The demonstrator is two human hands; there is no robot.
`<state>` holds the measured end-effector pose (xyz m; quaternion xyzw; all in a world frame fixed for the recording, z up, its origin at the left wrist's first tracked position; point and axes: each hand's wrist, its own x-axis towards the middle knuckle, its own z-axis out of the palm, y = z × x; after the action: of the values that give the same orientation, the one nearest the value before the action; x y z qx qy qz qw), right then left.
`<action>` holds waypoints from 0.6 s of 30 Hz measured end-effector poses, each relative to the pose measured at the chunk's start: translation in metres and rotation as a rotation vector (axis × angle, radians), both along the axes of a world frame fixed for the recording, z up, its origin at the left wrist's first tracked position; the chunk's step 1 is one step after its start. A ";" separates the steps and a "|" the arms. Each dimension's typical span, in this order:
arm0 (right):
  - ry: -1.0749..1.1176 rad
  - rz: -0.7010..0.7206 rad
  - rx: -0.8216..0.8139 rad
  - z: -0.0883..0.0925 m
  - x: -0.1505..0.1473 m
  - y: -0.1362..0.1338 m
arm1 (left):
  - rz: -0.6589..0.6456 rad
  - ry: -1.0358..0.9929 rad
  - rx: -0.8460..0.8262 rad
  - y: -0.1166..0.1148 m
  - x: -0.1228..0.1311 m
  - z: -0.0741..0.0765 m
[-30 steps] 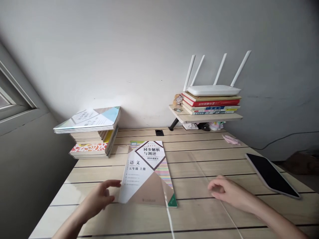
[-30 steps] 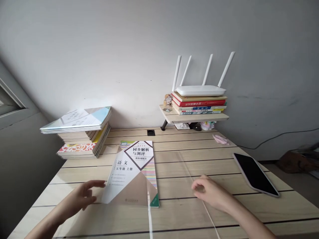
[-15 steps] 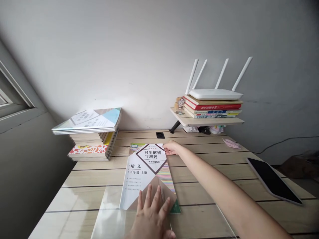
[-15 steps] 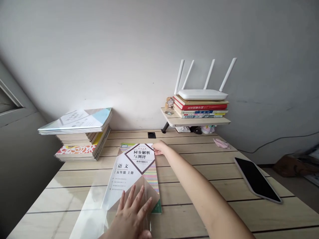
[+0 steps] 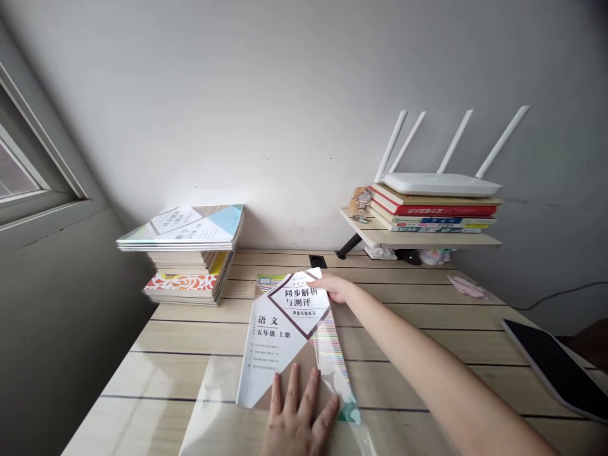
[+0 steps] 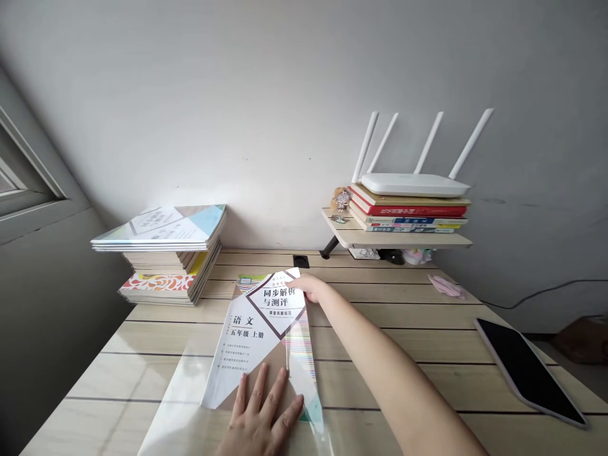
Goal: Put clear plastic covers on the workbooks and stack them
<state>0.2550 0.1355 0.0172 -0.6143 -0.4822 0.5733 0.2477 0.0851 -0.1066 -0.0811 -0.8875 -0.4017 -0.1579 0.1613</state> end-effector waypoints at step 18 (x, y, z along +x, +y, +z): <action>-0.207 -0.474 1.601 0.220 0.039 -0.034 | 0.051 -0.035 -0.613 0.001 -0.003 0.050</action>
<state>0.2936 0.1010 0.2377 -0.3877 -0.6218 -0.0682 0.6770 0.0818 -0.1054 -0.0313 -0.8816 -0.4555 -0.0406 -0.1171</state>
